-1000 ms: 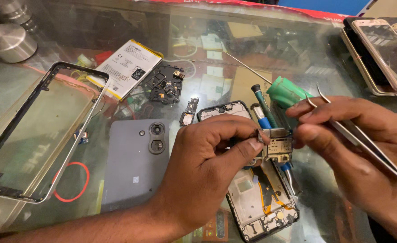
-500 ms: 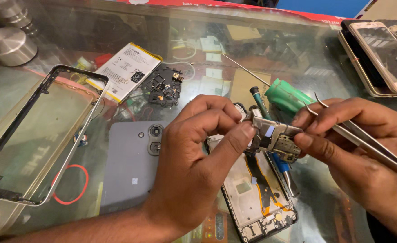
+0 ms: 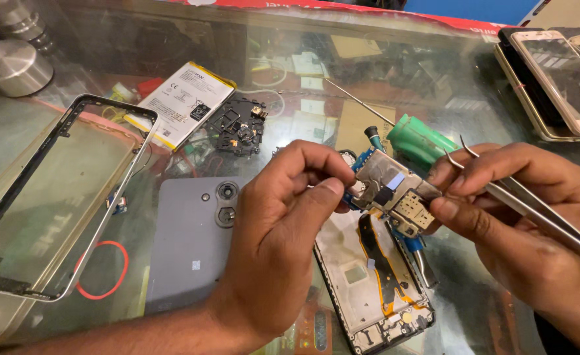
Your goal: The person repairs a disassembled smartphone at a glass workbench, holding the exposed motherboard with one hand and using tweezers to lift, reposition, and press small internal components and connectors. They rework several areas of the board and handle the phone frame and other disassembled parts on the bench.
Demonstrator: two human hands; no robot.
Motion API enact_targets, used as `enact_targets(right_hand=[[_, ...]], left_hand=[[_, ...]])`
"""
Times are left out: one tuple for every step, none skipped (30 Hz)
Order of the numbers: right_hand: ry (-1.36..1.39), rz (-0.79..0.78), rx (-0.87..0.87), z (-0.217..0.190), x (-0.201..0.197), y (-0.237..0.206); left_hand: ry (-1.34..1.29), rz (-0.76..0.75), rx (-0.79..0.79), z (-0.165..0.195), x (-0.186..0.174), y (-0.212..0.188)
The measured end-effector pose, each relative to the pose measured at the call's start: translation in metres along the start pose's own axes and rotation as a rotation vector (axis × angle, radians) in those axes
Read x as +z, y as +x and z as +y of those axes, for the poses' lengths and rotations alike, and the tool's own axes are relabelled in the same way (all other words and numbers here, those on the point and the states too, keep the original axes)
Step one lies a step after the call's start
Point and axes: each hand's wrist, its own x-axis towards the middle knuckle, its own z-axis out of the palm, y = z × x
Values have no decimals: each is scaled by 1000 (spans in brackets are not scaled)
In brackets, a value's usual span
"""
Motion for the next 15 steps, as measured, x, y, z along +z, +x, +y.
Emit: enact_targets(right_hand=[[28, -1, -4, 1, 0, 1], [56, -4, -7, 3, 2, 1], [85, -8, -10, 5, 3, 2], [69, -47, -36, 6, 3, 2], [52, -86, -61, 7, 3, 2], [35, -124, -86, 8, 3, 1], [18, -95, -62, 9, 2, 2], [1, -67, -37, 11, 2, 2], [-16, -39, -12, 12, 1, 2], [108, -39, 17, 13, -2, 3], [233, -39, 45, 14, -5, 4], [289, -40, 43, 14, -7, 4], [345, -41, 40, 14, -10, 4], [332, -42, 6, 14, -12, 2], [321, -53, -30, 13, -13, 1]], left_hand=[[-45, -21, -9, 0, 1, 0], [-89, -41, -19, 0, 2, 0], [-133, -60, -29, 0, 4, 0], [-99, -66, -42, 0, 5, 0], [-66, -73, -57, 1, 6, 0], [-32, -81, -71, 2, 6, 0], [-32, -78, -68, 3, 6, 0], [-33, -74, -66, 4, 6, -1], [-33, -70, -64, 5, 6, -1], [-11, -68, -50, 6, 6, -1], [11, -67, -35, 7, 6, -1], [34, -65, -20, 8, 6, -1], [47, -67, -23, 8, 6, -1], [61, -68, -27, 9, 5, -1], [75, -72, -33, 9, 6, -1]])
